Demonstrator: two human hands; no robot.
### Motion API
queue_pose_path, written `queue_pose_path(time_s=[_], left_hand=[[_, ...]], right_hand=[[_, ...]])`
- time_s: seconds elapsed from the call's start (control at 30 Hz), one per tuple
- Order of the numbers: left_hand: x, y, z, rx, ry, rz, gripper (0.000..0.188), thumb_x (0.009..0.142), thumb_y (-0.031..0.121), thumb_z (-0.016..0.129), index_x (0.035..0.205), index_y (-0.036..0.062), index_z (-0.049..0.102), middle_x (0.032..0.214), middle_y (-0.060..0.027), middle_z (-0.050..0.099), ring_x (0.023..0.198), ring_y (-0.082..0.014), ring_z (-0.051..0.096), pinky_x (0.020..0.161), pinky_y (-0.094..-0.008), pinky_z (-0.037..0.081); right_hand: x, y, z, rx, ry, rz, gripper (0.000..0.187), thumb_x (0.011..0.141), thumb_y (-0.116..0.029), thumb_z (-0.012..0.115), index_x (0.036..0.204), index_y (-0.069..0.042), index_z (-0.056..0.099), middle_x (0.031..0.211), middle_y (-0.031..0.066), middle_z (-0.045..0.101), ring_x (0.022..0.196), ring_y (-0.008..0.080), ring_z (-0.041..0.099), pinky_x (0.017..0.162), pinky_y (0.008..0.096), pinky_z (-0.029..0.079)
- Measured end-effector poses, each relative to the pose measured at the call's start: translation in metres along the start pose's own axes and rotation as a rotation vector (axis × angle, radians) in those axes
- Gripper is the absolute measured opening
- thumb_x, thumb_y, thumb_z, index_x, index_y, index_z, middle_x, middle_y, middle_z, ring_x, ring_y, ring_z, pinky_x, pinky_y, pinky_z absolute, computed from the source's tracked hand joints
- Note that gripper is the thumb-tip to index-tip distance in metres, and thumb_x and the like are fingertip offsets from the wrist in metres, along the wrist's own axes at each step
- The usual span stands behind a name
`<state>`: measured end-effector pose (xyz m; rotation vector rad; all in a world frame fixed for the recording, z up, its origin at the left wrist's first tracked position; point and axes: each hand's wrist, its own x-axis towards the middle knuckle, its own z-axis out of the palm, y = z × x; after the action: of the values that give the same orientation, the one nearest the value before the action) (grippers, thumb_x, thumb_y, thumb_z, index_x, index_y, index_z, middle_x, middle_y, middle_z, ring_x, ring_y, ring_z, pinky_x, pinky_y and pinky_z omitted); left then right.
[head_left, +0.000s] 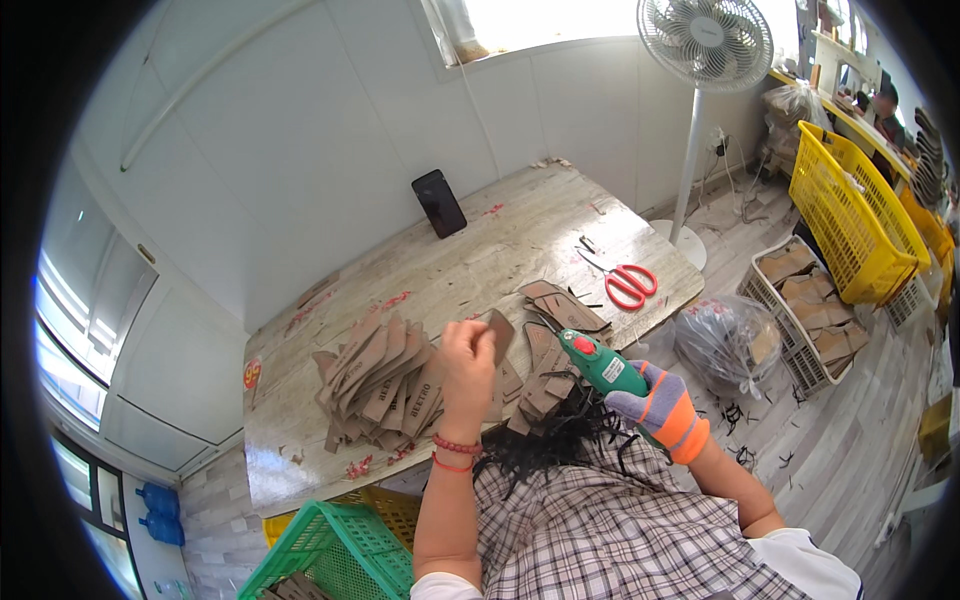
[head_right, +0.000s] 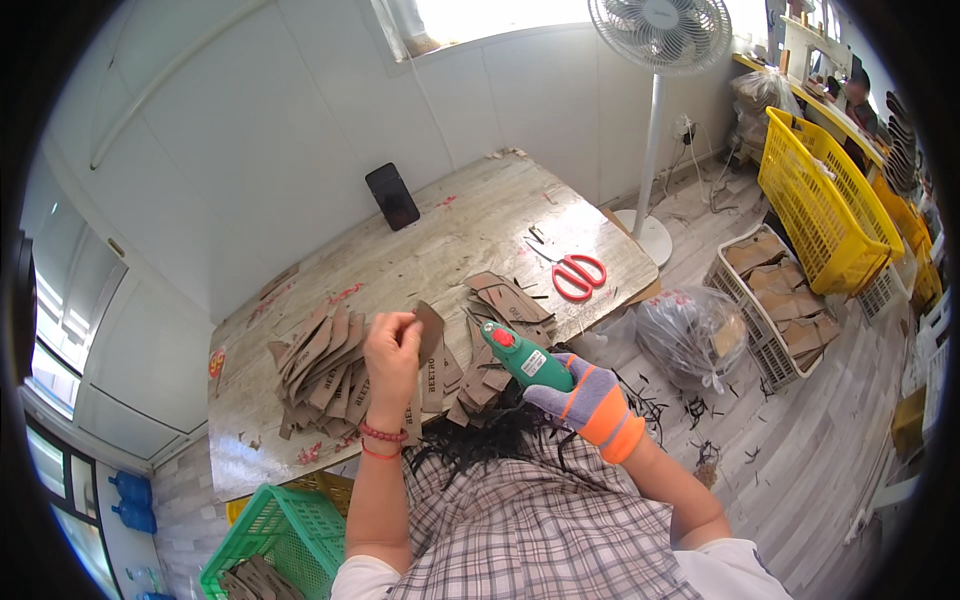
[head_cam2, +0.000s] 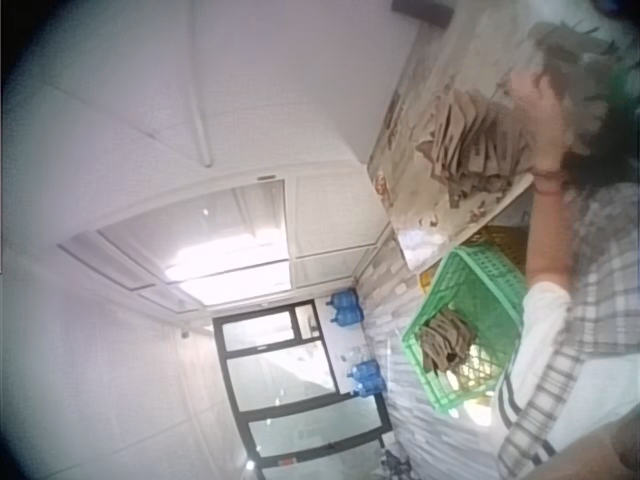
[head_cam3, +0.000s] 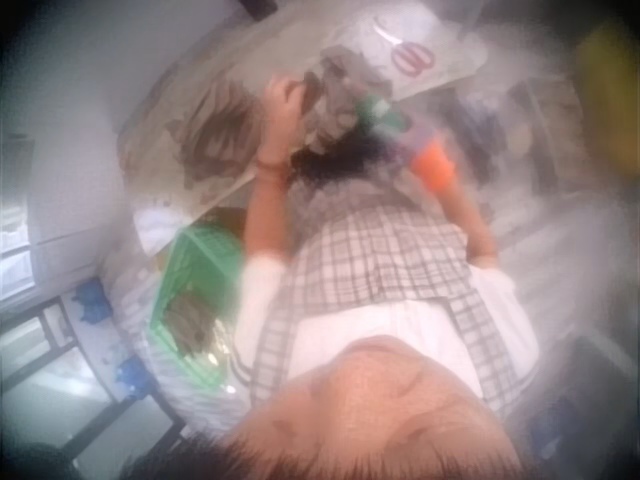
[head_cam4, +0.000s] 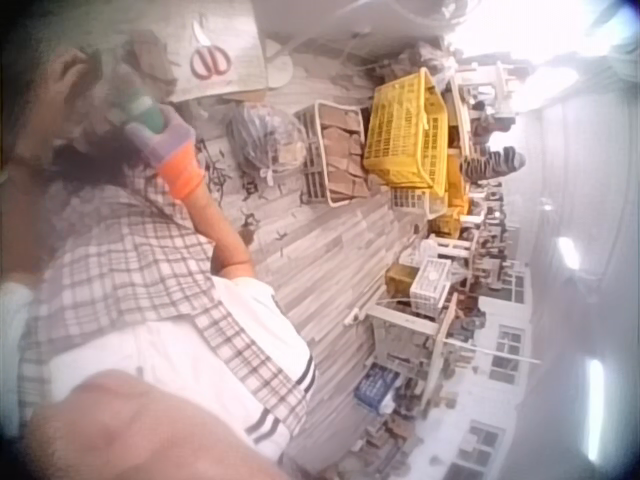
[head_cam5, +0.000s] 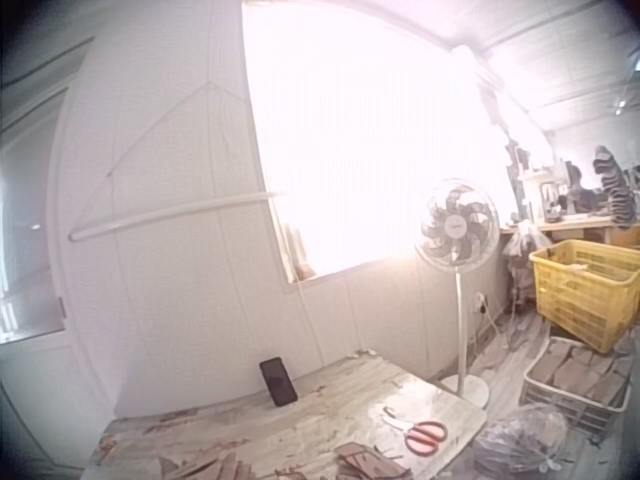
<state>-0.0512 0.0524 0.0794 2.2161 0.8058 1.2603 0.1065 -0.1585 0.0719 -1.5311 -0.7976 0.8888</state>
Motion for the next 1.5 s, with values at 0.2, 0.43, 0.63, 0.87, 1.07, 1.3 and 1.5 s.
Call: queue_pose_path(time_s=[0.2,0.43,0.63,0.87,1.07,1.3,1.5], left_hand=[[-0.008,-0.048,-0.002,-1.267,0.583,-0.772,0.004,0.085,0.002,0.056,0.081,-0.0003,0.055,0.084,-0.0106,0.061,0.076,-0.026,0.063,0.07,-0.036,0.054],[-0.056,-0.031,0.035,-1.702,0.027,-1.109,0.003,0.083,0.004,0.063,0.083,0.0021,0.061,0.084,-0.0112,0.064,0.078,-0.0246,0.064,0.075,-0.0381,0.054],[-0.05,0.008,0.038,-1.423,0.087,-0.848,0.007,0.083,0.004,0.067,0.089,0.0007,0.065,0.083,-0.0103,0.068,0.072,-0.0204,0.066,0.065,-0.0335,0.055],[-0.05,0.011,0.04,-1.334,0.074,-0.789,0.008,0.083,0.003,0.066,0.09,-0.001,0.065,0.082,-0.0102,0.068,0.069,-0.0199,0.066,0.063,-0.0318,0.055],[-0.047,0.008,0.033,-1.197,-0.029,-0.702,0.008,0.083,0.001,0.066,0.09,-0.0014,0.065,0.081,-0.0106,0.068,0.066,-0.0192,0.066,0.06,-0.03,0.054],[-0.039,0.007,0.02,-1.051,-0.083,-0.637,0.007,0.082,-0.002,0.065,0.089,-0.0019,0.065,0.08,-0.0098,0.068,0.066,-0.017,0.065,0.056,-0.0295,0.054],[-0.037,0.002,0.009,-0.945,-0.169,-0.611,0.006,0.081,-0.002,0.066,0.087,-0.0022,0.065,0.079,-0.0092,0.068,0.062,-0.0153,0.062,0.053,-0.0272,0.052]], right_hand=[[-0.004,0.011,0.001,-0.032,-0.003,-0.01,0.051,0.077,-0.026,0.078,0.116,0.001,0.056,0.079,0.0001,0.063,0.062,0.0044,0.055,0.053,0.0203,0.044],[-0.008,0.015,0.008,-0.087,0.018,0.075,0.051,0.076,-0.027,0.078,0.113,0.002,0.058,0.077,-0.0002,0.063,0.061,0.0045,0.053,0.054,0.021,0.044],[-0.011,0.016,0.009,-0.181,0.043,0.053,0.051,0.076,-0.029,0.079,0.113,0.002,0.059,0.074,-0.0002,0.062,0.059,0.0042,0.053,0.054,0.0209,0.043],[-0.012,0.012,0.007,-0.128,0.016,0.069,0.052,0.076,-0.031,0.078,0.112,0.001,0.059,0.073,0.0002,0.062,0.059,0.0043,0.053,0.053,0.0215,0.043],[-0.014,0.001,0.003,-0.219,-0.002,0.046,0.05,0.077,-0.031,0.078,0.111,0.0,0.06,0.072,0.0009,0.063,0.06,0.0046,0.054,0.055,0.0217,0.045],[-0.012,0.001,-0.004,-0.252,-0.061,0.044,0.051,0.075,-0.031,0.079,0.111,0.0,0.061,0.073,0.0026,0.064,0.061,0.0047,0.055,0.056,0.0221,0.046],[-0.012,-0.003,-0.01,-0.306,-0.106,0.057,0.058,0.072,-0.038,0.08,0.114,-0.003,0.061,0.073,0.0048,0.067,0.059,0.0078,0.061,0.058,0.0234,0.051]])
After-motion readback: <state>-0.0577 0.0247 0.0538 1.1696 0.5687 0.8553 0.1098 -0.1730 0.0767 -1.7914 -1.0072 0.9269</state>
